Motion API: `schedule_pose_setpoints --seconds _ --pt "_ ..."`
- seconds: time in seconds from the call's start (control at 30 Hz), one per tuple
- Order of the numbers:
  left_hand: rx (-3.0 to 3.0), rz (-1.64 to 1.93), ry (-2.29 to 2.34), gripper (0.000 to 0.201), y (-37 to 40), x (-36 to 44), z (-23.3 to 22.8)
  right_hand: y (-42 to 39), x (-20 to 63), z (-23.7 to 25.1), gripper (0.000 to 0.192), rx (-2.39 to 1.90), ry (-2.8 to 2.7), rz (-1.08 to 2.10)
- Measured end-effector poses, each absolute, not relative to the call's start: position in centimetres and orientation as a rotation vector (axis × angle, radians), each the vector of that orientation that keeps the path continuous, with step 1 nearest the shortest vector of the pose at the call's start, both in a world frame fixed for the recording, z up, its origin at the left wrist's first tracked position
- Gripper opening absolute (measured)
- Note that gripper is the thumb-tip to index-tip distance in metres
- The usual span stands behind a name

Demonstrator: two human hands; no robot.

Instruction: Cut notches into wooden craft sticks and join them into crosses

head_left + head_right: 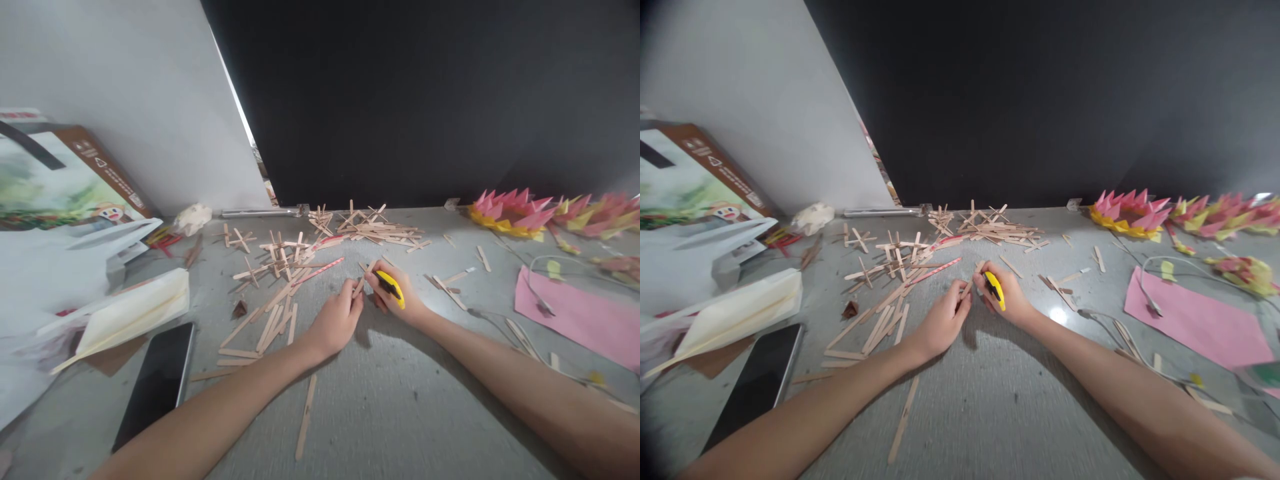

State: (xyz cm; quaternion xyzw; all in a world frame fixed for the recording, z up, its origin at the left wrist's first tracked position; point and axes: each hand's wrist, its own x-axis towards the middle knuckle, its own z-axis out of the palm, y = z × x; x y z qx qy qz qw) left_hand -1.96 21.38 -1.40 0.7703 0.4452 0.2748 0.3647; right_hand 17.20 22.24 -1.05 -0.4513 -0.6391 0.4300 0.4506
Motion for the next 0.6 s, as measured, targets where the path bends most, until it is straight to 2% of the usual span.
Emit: schedule_pose_setpoints --seconds 0.13,0.6 --pt "2.026 0.641 1.184 0.027 21.25 -1.95 -1.31 22.34 17.10 -0.95 0.048 -1.124 -1.569 1.067" --pt "1.953 0.674 1.164 0.033 21.53 -1.99 -1.70 22.15 17.13 -0.62 0.050 -1.124 -1.569 1.096"
